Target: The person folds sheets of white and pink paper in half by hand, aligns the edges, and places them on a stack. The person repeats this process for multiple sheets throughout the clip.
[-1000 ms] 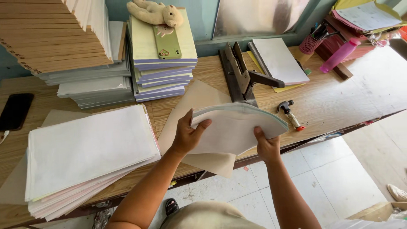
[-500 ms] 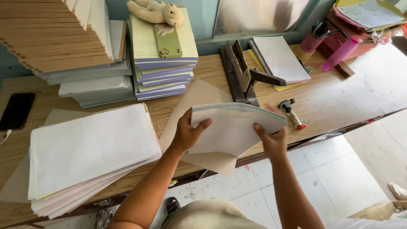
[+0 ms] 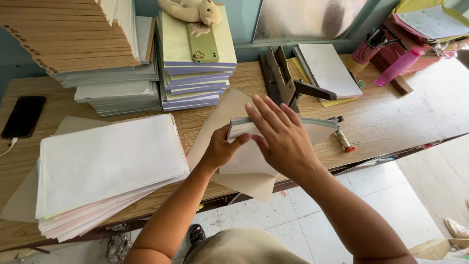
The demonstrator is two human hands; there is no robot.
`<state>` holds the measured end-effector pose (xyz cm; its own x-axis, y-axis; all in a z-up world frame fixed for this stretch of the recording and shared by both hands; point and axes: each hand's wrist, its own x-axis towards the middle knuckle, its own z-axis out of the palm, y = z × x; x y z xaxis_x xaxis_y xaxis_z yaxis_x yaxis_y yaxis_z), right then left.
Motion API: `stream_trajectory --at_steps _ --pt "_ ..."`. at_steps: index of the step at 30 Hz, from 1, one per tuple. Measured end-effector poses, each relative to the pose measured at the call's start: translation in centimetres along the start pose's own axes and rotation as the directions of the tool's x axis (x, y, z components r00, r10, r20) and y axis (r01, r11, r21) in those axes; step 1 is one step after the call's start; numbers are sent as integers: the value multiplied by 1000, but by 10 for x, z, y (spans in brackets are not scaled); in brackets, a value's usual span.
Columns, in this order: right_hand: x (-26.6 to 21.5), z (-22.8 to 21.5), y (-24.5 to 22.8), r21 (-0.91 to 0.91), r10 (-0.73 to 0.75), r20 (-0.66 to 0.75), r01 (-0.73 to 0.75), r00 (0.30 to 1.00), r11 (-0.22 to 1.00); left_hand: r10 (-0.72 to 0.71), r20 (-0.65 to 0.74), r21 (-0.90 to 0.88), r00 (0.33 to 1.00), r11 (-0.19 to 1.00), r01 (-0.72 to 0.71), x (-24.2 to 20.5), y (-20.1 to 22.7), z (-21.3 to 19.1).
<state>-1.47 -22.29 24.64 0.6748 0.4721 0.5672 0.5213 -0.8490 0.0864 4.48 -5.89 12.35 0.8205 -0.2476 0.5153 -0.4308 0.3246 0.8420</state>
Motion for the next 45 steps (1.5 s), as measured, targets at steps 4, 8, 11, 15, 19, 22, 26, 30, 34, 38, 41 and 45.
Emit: stream_trajectory --at_steps 4,8,11,15,19,22,26,30,34,38,41,45 --pt "11 25 3 82 -136 3 135 991 987 -2 -6 2 1000 1000 3 -6 -41 -9" --pt "28 3 -4 83 -105 -49 109 993 991 28 -25 29 999 999 -28 1 -6 0" --pt "26 13 -5 109 -155 69 147 986 983 54 -48 10 997 999 -53 -2 -7 4" --pt "26 5 -4 93 -132 12 130 991 987 49 -63 -15 997 999 -50 -3 -10 4" --pt "13 5 10 24 -127 19 127 992 992 43 -58 -41 997 998 -45 3 1 6" --pt "8 -18 12 -24 -49 -71 47 996 999 30 -66 -19 997 999 -31 -6 -22 3" --pt "-20 -21 37 57 39 83 -44 996 997 10 -43 13 999 1000 -9 -9 -38 -1" --pt "-39 -31 55 -48 157 -37 -159 987 986 13 -75 37 997 999 -10 -12 -51 -5" --pt "-47 -35 56 -167 183 -41 -187 982 968 1 -89 58 996 998 4 -13 -47 -7" --pt "-32 -31 52 -170 140 -52 -147 989 974 8 -97 61 995 998 -2 -14 -66 -8" --pt "-9 -35 42 -20 86 295 -84 951 996 -1 -92 60 996 998 6 -18 -52 -5" --pt "21 -36 53 14 86 367 -98 926 995 12 -110 37 994 999 -8 -13 -45 0"
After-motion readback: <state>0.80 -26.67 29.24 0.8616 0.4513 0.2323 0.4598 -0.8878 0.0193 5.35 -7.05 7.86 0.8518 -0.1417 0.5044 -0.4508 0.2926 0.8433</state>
